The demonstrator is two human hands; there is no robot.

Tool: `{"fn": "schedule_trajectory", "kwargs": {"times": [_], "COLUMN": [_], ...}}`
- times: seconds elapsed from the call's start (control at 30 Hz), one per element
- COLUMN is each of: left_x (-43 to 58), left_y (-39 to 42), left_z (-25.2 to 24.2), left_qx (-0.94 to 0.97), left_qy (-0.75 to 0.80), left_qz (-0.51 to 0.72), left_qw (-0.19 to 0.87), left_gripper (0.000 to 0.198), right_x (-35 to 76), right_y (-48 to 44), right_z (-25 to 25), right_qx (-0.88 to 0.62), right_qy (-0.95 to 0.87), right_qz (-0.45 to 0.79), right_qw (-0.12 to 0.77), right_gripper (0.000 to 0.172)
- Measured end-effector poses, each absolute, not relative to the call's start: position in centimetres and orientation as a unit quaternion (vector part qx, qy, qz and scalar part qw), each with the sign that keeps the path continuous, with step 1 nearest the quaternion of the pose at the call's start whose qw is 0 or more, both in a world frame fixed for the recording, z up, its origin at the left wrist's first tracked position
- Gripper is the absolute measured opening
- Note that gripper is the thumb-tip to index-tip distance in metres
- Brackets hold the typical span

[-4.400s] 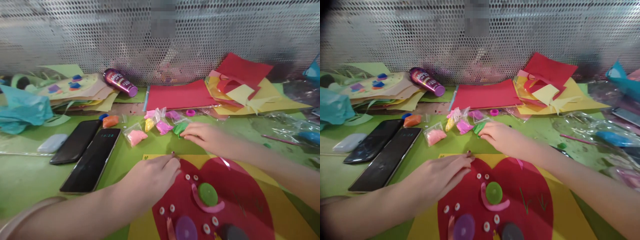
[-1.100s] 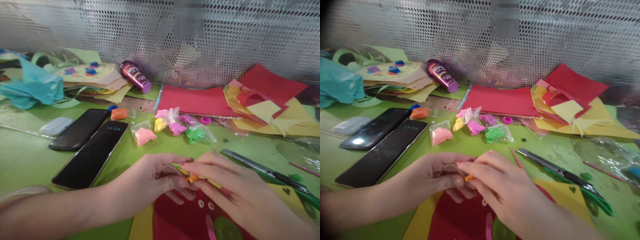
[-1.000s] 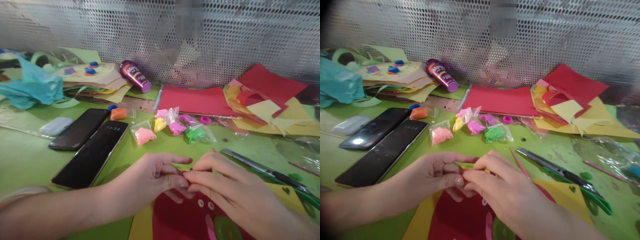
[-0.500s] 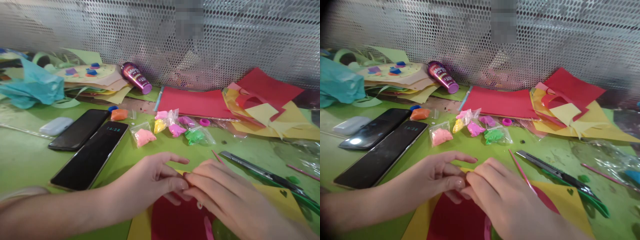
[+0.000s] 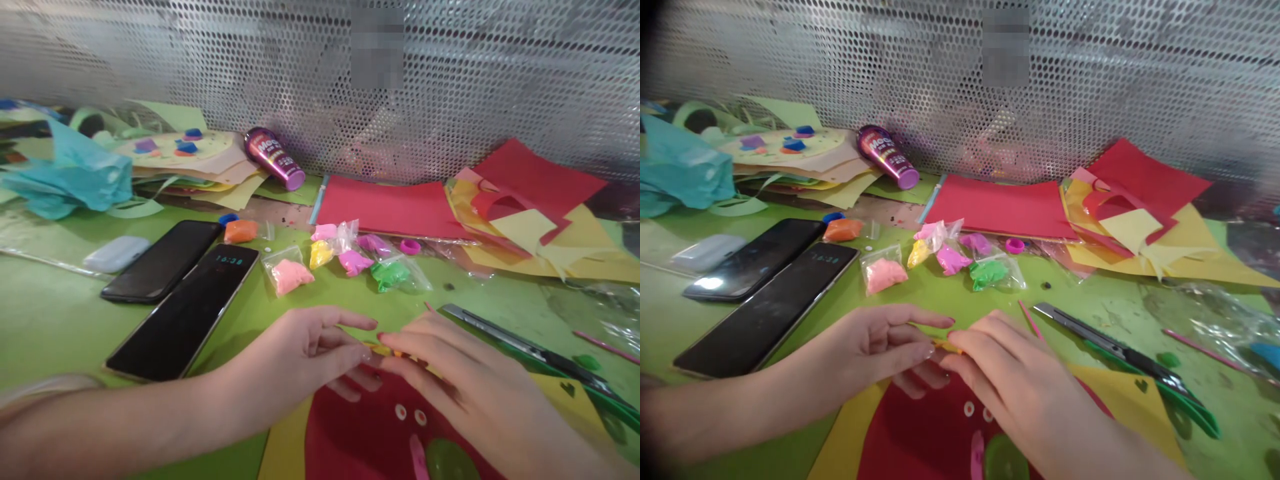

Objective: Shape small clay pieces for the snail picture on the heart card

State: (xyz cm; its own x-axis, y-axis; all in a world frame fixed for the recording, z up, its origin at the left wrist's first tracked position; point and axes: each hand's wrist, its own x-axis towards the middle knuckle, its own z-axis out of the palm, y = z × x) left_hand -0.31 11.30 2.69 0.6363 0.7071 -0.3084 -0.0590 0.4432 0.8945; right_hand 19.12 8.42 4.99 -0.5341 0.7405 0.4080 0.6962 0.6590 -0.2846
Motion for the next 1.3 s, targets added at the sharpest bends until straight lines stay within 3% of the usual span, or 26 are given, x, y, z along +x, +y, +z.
{"fn": "schedule_trajectory", "kwargs": {"times": [0.13, 0.27, 0.43, 0.5, 0.6, 0.83, 0.97, 1.13, 1.3], "left_x": [-0.4, -0.5, -0.7, -0.7, -0.6, -0.8, -0.7, -0.5, -0.4], "left_y": [11.5, 11.6, 11.7, 11.8, 11.8, 11.7, 11.5, 11.0, 10.7], "left_z": [2.8, 3.1, 3.4, 3.5, 3.6, 3.8, 3.6, 3.5, 3.8], "left_qx": [0.446, 0.451, 0.454, 0.460, 0.463, 0.483, 0.503, 0.407, 0.353], "left_qy": [0.348, 0.327, 0.325, 0.338, 0.371, 0.378, 0.360, 0.358, 0.320], "left_qz": [0.242, 0.252, 0.293, 0.291, 0.286, 0.276, 0.286, 0.279, 0.262], "left_qw": [0.788, 0.791, 0.776, 0.768, 0.752, 0.740, 0.732, 0.792, 0.839], "left_gripper": [0.011, 0.015, 0.024, 0.019, 0.008, 0.020, 0.013, 0.020, 0.015], "right_x": [19.4, 19.3, 19.1, 19.2, 19.2, 19.2, 19.2, 18.8, 18.7], "right_y": [8.3, 8.3, 8.3, 8.3, 8.2, 8.3, 8.3, 7.9, 7.5], "right_z": [4.8, 5.1, 5.2, 5.2, 5.0, 5.0, 5.0, 5.5, 6.2], "right_qx": [-0.429, -0.385, -0.435, -0.428, -0.406, -0.441, -0.421, -0.437, -0.447], "right_qy": [-0.864, -0.884, -0.856, -0.862, -0.875, -0.852, -0.858, -0.840, -0.826], "right_qz": [0.054, 0.054, 0.065, 0.062, 0.040, 0.071, 0.081, 0.055, 0.039], "right_qw": [0.257, 0.260, 0.273, 0.263, 0.262, 0.273, 0.283, 0.318, 0.342], "right_gripper": [0.016, 0.025, 0.024, 0.017, 0.025, 0.010, 0.012, 0.022, 0.016]}}
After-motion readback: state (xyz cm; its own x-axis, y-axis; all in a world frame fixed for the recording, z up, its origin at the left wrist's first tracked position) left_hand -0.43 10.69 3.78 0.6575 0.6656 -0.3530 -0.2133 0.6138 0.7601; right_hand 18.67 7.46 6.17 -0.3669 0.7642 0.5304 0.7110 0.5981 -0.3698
